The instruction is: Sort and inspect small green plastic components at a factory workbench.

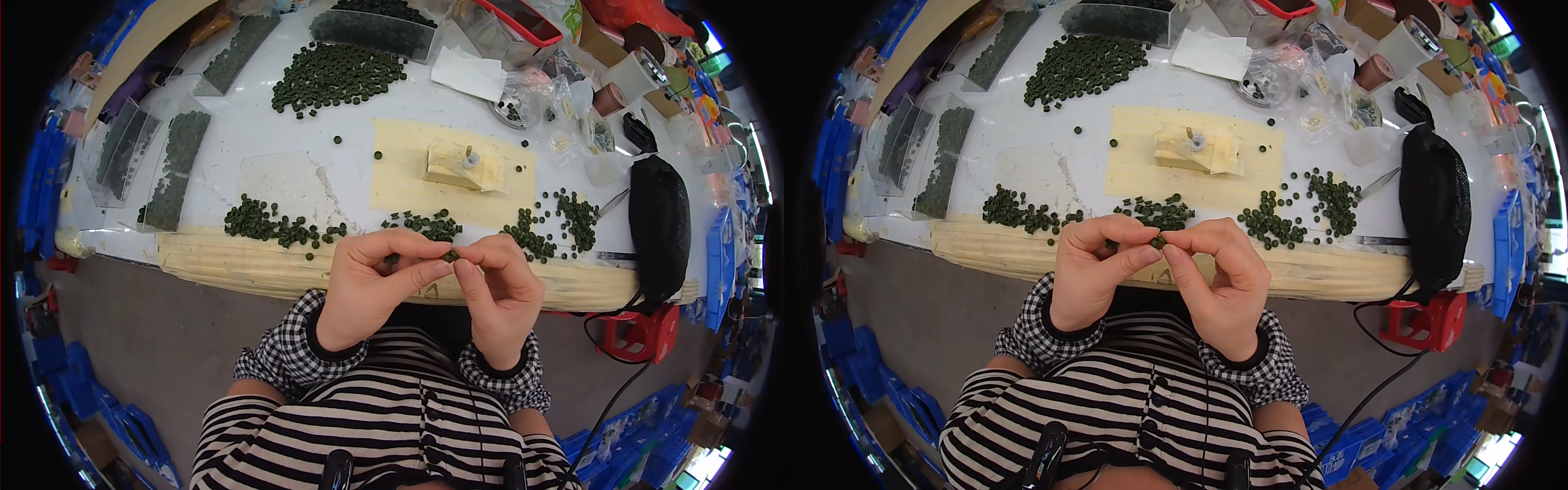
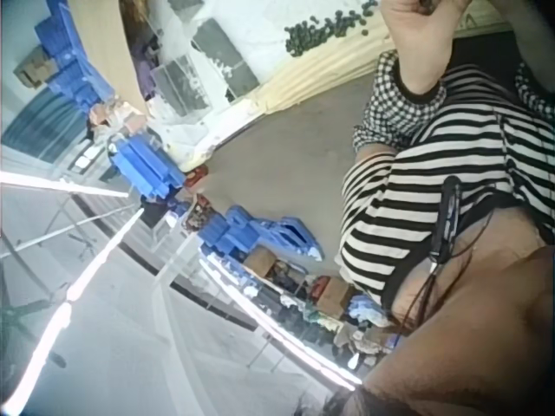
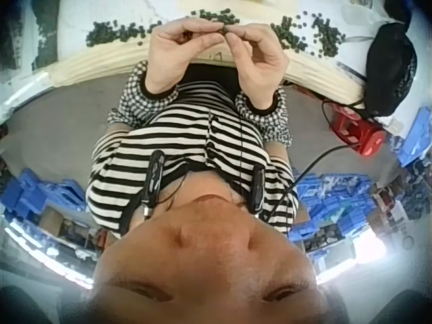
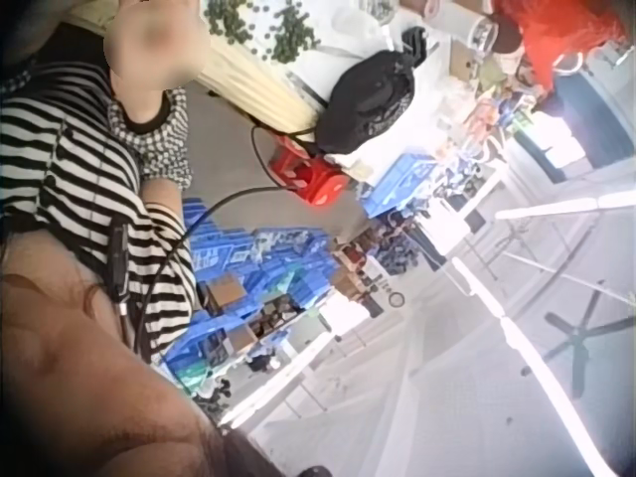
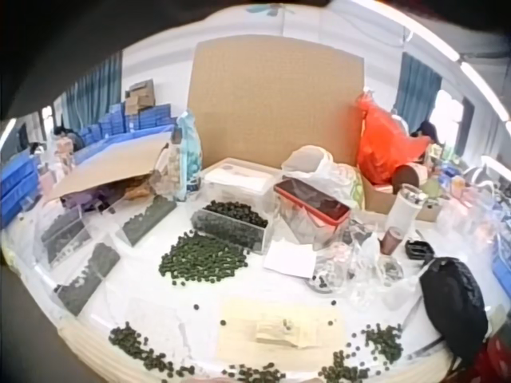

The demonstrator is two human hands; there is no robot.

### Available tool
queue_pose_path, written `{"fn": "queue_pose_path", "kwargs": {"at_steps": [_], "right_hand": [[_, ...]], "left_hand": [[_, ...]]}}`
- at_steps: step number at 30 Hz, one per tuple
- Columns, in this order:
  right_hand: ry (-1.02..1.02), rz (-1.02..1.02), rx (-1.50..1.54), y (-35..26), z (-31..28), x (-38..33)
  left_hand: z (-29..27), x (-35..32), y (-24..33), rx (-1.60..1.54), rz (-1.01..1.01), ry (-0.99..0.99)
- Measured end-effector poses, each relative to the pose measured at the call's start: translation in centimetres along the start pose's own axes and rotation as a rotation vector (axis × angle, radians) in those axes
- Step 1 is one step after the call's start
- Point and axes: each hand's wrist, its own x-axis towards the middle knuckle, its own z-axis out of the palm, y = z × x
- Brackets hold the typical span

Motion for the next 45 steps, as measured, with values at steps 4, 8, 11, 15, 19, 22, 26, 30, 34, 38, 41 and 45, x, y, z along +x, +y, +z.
{"fn": "queue_pose_path", "kwargs": {"at_steps": [4, 8, 11, 15, 19, 22, 26, 30, 34, 38, 41, 45], "right_hand": [[0.011, -0.062, -0.068, 0.1, 0.0, -0.2], [-0.019, -0.102, -0.093, -0.1, -0.1, -0.2], [-0.067, -0.187, -0.209, 0.0, -0.3, -0.1], [-0.08, -0.185, -0.203, 0.0, -0.6, 0.0], [-0.039, -0.189, -0.186, 0.5, -0.5, -0.3], [-0.037, -0.207, -0.186, 0.5, -0.6, -0.5], [-0.067, -0.224, -0.188, 0.4, -0.6, -0.4], [-0.075, -0.244, -0.188, 0.4, -0.7, -0.4], [-0.1, -0.238, -0.169, 0.4, -0.9, -0.4], [-0.118, -0.323, -0.277, 0.1, -1.0, -0.4], [-0.123, -0.311, -0.261, 0.0, -1.2, -0.4], [-0.111, -0.25, -0.19, 0.2, -1.2, -0.7]], "left_hand": [[0.2, 0.0, 0.1, -0.008, -0.036, 0.021], [0.1, 0.0, 0.2, -0.047, -0.079, 0.038], [0.3, 0.3, 0.2, -0.142, -0.082, 0.048], [-0.2, 0.5, 0.1, 0.085, 0.054, -0.008], [-0.3, 0.3, 0.4, 0.262, 0.132, -0.024], [-0.2, 0.4, 0.1, 0.2, 0.129, -0.021], [0.2, 0.2, 0.4, 0.076, 0.011, 0.043], [-0.5, 0.4, -0.3, 0.346, 0.295, 0.002], [-0.3, 0.3, 0.5, 0.634, 0.545, 0.015], [-1.1, 0.7, 0.5, 0.534, 0.419, -0.092], [-0.9, 0.7, 0.6, 0.499, 0.412, -0.113], [-0.7, 0.8, 0.3, 0.551, 0.494, -0.084]]}}
